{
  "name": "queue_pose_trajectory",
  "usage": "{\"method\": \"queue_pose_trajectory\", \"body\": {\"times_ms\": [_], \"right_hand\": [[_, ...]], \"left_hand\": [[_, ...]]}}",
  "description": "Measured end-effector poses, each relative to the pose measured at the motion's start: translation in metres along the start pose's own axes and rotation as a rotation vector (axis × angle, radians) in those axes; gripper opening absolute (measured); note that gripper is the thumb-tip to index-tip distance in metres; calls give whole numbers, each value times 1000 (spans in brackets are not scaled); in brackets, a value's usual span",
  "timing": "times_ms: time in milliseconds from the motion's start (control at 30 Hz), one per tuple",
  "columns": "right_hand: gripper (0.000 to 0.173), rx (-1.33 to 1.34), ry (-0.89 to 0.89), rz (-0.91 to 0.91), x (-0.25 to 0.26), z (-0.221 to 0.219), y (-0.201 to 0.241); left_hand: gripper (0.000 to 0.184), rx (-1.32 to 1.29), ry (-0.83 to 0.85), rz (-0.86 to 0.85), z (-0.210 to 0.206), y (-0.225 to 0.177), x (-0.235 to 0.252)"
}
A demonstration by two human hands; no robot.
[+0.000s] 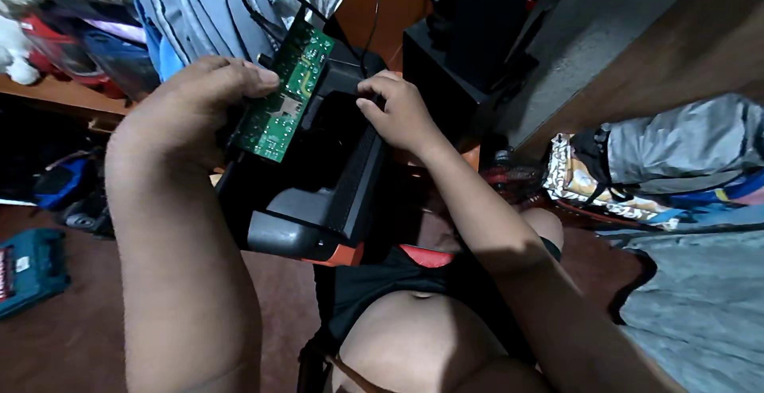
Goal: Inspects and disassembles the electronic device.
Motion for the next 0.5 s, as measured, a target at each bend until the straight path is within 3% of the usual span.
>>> {"method": "queue_pose_trajectory", "body": {"times_ms": [167,267,367,500], "right_hand": [[31,14,141,-31,17,-19,2],[38,23,255,-82,26,-29,8],[23,93,266,-36,30,-34,13],[19,84,315,-44,28,-38,13]], "left_hand": [[17,-133,111,-49,7,7,0],[36,-233,237,-29,32,34,14],[38,-250,213,-16,36,36,15],[32,-296,198,7,33,26,8]]}}
Point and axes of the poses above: each hand's wrist, its own x-axis towards the middle knuckle, its own z-axis out of the back of the hand, y = z × x, the point moved 6 cm from there along x, towards the middle knuckle, and after that the axes turned 5 degrees about -x, right-handed, at the moved point
